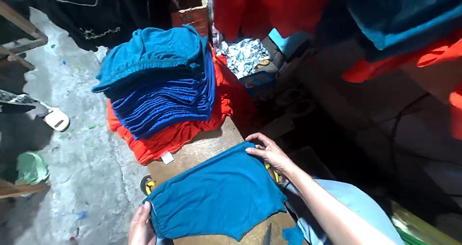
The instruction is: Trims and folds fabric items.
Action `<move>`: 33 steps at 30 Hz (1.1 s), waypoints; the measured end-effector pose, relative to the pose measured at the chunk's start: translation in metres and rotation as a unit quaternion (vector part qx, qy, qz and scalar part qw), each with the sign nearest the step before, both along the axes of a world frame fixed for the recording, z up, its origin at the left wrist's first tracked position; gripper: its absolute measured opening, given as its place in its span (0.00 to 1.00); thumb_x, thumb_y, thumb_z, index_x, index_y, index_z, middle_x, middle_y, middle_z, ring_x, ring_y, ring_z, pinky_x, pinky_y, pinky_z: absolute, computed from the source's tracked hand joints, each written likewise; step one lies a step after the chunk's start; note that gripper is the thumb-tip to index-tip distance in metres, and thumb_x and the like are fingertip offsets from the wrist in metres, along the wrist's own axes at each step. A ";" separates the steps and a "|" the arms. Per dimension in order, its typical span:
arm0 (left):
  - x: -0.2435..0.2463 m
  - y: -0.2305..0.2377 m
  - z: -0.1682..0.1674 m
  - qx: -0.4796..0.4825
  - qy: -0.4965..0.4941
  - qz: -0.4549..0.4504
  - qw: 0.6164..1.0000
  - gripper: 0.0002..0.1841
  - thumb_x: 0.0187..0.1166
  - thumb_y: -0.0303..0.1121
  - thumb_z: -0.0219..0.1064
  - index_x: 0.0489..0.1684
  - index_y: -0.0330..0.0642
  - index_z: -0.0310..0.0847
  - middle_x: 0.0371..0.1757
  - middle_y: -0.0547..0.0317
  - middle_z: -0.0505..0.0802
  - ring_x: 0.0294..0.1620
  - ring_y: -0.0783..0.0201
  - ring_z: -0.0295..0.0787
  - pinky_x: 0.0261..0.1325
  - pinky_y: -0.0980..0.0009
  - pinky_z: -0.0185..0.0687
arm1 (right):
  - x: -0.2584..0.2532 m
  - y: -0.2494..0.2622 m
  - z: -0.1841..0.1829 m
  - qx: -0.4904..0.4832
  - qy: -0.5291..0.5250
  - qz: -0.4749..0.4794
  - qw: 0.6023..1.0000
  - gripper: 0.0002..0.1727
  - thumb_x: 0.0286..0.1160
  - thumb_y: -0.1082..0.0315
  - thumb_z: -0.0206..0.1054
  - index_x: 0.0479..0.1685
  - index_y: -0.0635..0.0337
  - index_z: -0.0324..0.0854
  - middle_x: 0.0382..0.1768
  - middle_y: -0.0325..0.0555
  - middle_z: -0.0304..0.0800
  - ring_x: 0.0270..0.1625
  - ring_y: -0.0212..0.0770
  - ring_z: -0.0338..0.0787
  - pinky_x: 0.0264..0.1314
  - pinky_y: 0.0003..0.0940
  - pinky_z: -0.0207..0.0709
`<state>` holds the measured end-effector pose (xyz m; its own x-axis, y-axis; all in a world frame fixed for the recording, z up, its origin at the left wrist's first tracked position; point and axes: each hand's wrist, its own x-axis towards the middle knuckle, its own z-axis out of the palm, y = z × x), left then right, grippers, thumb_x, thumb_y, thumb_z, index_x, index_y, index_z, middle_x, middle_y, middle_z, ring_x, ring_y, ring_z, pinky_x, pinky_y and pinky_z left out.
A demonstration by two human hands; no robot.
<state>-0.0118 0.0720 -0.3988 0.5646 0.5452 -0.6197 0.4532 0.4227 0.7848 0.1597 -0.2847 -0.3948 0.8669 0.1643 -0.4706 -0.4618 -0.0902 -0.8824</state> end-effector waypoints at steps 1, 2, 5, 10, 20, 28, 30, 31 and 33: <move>0.002 -0.003 0.002 0.003 0.003 0.003 1.000 0.12 0.93 0.33 0.47 0.52 0.39 0.75 0.35 0.63 0.92 0.37 0.70 0.93 0.42 0.68 0.92 | 0.001 0.001 0.000 -0.019 -0.005 0.005 1.000 0.16 0.73 0.82 0.70 0.58 0.62 0.78 0.41 0.45 0.90 0.33 0.32 0.88 0.38 0.29 0.84; 0.004 -0.005 0.004 0.009 0.010 0.008 1.000 0.11 0.92 0.31 0.48 0.52 0.38 0.76 0.35 0.62 0.92 0.36 0.70 0.92 0.41 0.69 0.92 | 0.003 0.003 -0.001 -0.036 -0.019 0.012 0.999 0.13 0.73 0.81 0.70 0.53 0.62 0.79 0.42 0.44 0.88 0.34 0.31 0.86 0.39 0.29 0.83; 0.009 -0.007 0.007 0.034 0.011 0.009 0.999 0.10 0.91 0.28 0.50 0.50 0.34 0.77 0.35 0.58 0.91 0.35 0.69 0.92 0.41 0.69 0.91 | 0.006 0.007 -0.003 -0.059 -0.076 0.002 0.995 0.06 0.74 0.81 0.69 0.42 0.62 0.80 0.39 0.41 0.85 0.39 0.30 0.85 0.44 0.28 0.82; 0.012 -0.007 -0.001 0.089 -0.031 0.009 0.995 0.09 0.88 0.22 0.52 0.48 0.28 0.79 0.35 0.55 0.91 0.35 0.69 0.91 0.43 0.70 0.90 | 0.008 0.011 -0.012 -0.090 -0.085 -0.070 0.990 0.06 0.74 0.79 0.69 0.40 0.59 0.79 0.32 0.35 0.83 0.31 0.23 0.81 0.37 0.19 0.78; 0.004 -0.013 -0.008 0.118 -0.109 0.007 0.987 0.28 0.76 0.20 0.65 0.77 0.32 0.65 0.43 0.50 0.91 0.41 0.67 0.91 0.50 0.69 0.88 | 0.005 -0.004 -0.025 0.000 -0.036 -0.101 0.994 0.10 0.88 0.72 0.52 0.54 0.56 0.80 0.34 0.27 0.87 0.32 0.18 0.87 0.35 0.15 0.82; 0.007 -0.010 -0.019 0.103 -0.101 0.057 0.988 0.22 0.78 0.17 0.62 0.71 0.31 0.69 0.36 0.52 0.89 0.36 0.67 0.88 0.45 0.69 0.87 | 0.006 -0.004 -0.028 -0.038 -0.056 -0.122 0.990 0.12 0.82 0.78 0.57 0.59 0.57 0.75 0.34 0.26 0.84 0.30 0.17 0.84 0.34 0.13 0.81; 0.006 -0.010 -0.019 0.090 -0.106 0.052 0.989 0.23 0.79 0.20 0.62 0.74 0.32 0.68 0.40 0.50 0.90 0.39 0.65 0.89 0.48 0.68 0.87 | 0.007 -0.005 -0.028 -0.041 -0.058 -0.111 0.991 0.13 0.82 0.77 0.57 0.60 0.57 0.76 0.34 0.27 0.84 0.30 0.17 0.84 0.34 0.14 0.81; 0.006 -0.009 -0.020 0.083 -0.108 0.046 0.990 0.23 0.79 0.22 0.62 0.74 0.32 0.69 0.41 0.50 0.90 0.40 0.64 0.89 0.49 0.66 0.87 | 0.007 -0.005 -0.027 -0.043 -0.060 -0.102 0.992 0.13 0.82 0.76 0.57 0.61 0.58 0.76 0.35 0.28 0.85 0.31 0.18 0.85 0.35 0.15 0.82; 0.008 -0.008 -0.021 0.075 -0.108 0.041 0.990 0.20 0.81 0.24 0.62 0.71 0.30 0.72 0.42 0.50 0.90 0.41 0.63 0.90 0.50 0.64 0.89 | 0.007 -0.006 -0.025 -0.041 -0.064 -0.098 0.992 0.15 0.81 0.77 0.58 0.63 0.58 0.77 0.35 0.29 0.87 0.31 0.19 0.86 0.35 0.16 0.83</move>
<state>-0.0039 0.0643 -0.4199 0.6257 0.6714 -0.3971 0.2368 0.3215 0.9168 0.1667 -0.2906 -0.4194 0.9322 -0.0479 -0.3587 -0.3616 -0.0846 -0.9285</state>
